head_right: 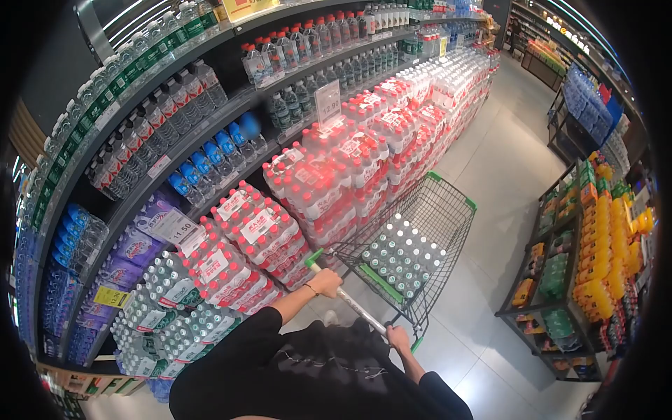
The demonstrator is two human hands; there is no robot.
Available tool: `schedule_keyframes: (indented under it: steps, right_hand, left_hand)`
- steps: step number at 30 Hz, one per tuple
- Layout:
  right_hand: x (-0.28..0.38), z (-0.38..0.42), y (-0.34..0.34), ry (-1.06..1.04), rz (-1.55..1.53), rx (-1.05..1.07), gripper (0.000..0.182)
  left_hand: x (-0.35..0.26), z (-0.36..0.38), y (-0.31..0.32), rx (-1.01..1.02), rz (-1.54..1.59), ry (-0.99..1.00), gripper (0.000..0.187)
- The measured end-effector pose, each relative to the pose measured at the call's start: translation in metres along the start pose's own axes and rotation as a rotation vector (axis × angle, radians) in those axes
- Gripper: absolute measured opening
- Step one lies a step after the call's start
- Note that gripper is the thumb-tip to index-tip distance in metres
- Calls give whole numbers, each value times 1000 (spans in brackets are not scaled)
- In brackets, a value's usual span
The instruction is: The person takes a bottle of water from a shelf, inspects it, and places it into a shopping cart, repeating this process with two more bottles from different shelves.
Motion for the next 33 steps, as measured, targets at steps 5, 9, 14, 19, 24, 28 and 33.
schedule_keyframes:
  steps: [5, 9, 14, 19, 24, 28, 33]
  right_hand:
    - [3, 3, -2, 2, -24, 43, 55]
    - [-2, -1, 0, 28, 3, -5, 54]
    - [7, 9, -8, 30, -35, 20, 53]
    - [4, 0, -3, 10, 13, 7, 52]
    - [9, 8, -10, 26, -30, 24, 51]
    - [2, -3, -5, -71, -7, -46, 52]
    - [-3, -20, 10, -356, 128, -135, 52]
  left_hand:
    - [1, 0, 2, -1, 2, 2, 28]
    - [1, -1, 1, 17, 1, -1, 29]
    - [1, 0, 2, 30, -20, 2, 29]
    - [0, 3, -5, 4, 2, 1, 29]
    - [-2, 7, -11, -49, 16, -3, 26]
    - [2, 9, -7, -230, 92, -12, 34]
    - [8, 59, -25, -716, 55, -140, 45]
Point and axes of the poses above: each hand's wrist, its own z-axis away from the middle knuckle, its own y-axis out of the palm, x = y × z, the point moved 10 cm from there along -z, towards the middle knuckle, and after that the axes turned 6 degrees about z, right-handed, at the moved point
